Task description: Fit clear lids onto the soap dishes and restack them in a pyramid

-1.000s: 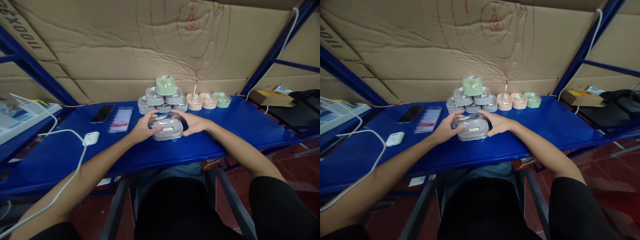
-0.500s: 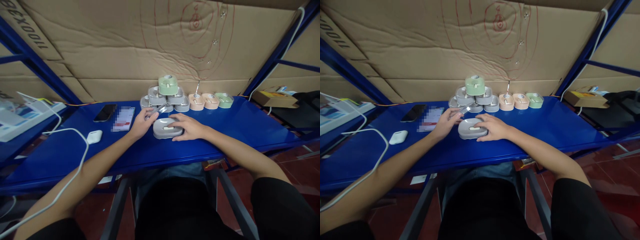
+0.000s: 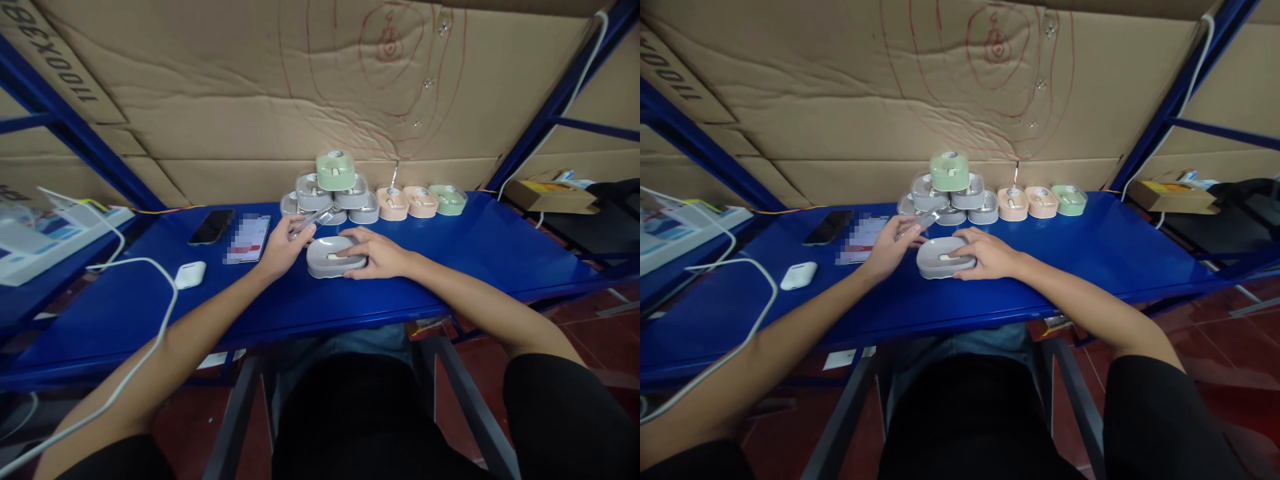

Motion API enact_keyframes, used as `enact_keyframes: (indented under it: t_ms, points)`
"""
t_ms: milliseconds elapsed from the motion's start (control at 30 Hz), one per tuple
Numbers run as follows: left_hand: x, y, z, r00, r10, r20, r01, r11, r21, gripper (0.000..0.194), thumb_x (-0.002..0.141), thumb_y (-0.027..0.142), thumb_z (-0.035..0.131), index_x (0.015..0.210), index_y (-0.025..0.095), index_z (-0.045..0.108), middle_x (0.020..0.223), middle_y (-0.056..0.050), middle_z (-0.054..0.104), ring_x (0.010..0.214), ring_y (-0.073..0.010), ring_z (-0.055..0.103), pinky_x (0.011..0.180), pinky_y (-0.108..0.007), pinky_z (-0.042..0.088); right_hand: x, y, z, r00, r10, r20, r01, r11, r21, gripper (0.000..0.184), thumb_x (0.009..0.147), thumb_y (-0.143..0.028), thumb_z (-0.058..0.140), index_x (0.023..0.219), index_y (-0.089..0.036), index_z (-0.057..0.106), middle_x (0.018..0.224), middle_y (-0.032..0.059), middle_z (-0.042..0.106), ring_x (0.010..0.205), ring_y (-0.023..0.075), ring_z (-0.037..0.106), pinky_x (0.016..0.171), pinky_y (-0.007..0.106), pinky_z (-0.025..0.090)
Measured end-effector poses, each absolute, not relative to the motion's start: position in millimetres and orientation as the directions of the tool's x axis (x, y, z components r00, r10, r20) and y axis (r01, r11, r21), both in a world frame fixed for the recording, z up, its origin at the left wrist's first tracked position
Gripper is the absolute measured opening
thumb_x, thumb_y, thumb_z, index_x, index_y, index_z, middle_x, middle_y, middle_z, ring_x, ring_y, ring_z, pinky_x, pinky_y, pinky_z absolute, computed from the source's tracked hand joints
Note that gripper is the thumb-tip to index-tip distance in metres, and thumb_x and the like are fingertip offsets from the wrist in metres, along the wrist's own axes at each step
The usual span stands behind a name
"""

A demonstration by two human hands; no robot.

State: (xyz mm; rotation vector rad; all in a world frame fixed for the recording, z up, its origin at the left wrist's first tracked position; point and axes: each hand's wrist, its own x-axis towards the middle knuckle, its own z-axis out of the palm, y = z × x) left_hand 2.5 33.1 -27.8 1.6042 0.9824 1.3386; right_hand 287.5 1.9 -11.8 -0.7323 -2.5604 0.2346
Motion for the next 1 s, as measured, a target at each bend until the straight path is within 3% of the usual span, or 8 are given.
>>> enact_keyframes:
  t_ms: [267, 800, 1000]
  points:
    - [1.5, 32.8, -26.6, 0.096, 0.928, 0.360, 0.086, -0.368, 0.926, 0.049, 0.091, 0.053, 0.085, 0.121, 0.020, 0.063, 0.117, -0.010, 0.074, 0.081, -0.0179, 0.078, 0.076, -0.036, 0.069, 288.6, 1.7, -9.4, -0.768, 0.514, 0.382, 0.449, 0.858, -0.250, 0.050, 0.098, -0.059, 0.079, 0.135, -0.025, 0.084, 0.154, 0.0184, 0.064, 0.141, 0.0385, 0.063, 0.121, 0.063, 0.052]
    - [0.1, 35.4, -26.4, 0.096, 0.909, 0.405, 0.086, -0.413, 0.907, 0.044, 0.092, 0.050, 0.084, 0.119, 0.022, 0.062, 0.114, -0.009, 0.076, 0.084, -0.0189, 0.078, 0.073, -0.033, 0.067, 286.5, -2.4, -9.1, -0.782, 0.503, 0.368, 0.447, 0.864, -0.231, 0.054, 0.108, -0.060, 0.062, 0.139, -0.021, 0.081, 0.150, 0.0211, 0.062, 0.141, 0.0384, 0.059, 0.120, 0.063, 0.052]
    - [-0.5, 32.5, -23.3, 0.059, 0.891, 0.451, 0.173, -0.454, 0.874, 0.049, 0.090, 0.058, 0.082, 0.117, 0.021, 0.065, 0.115, -0.010, 0.076, 0.099, -0.0242, 0.077, 0.087, -0.041, 0.067, 288.0, -4.2, -4.3, -0.711, 0.539, 0.452, 0.473, 0.842, -0.260, 0.051, 0.106, -0.061, 0.064, 0.139, -0.025, 0.078, 0.155, 0.0186, 0.060, 0.149, 0.0389, 0.055, 0.122, 0.064, 0.051]
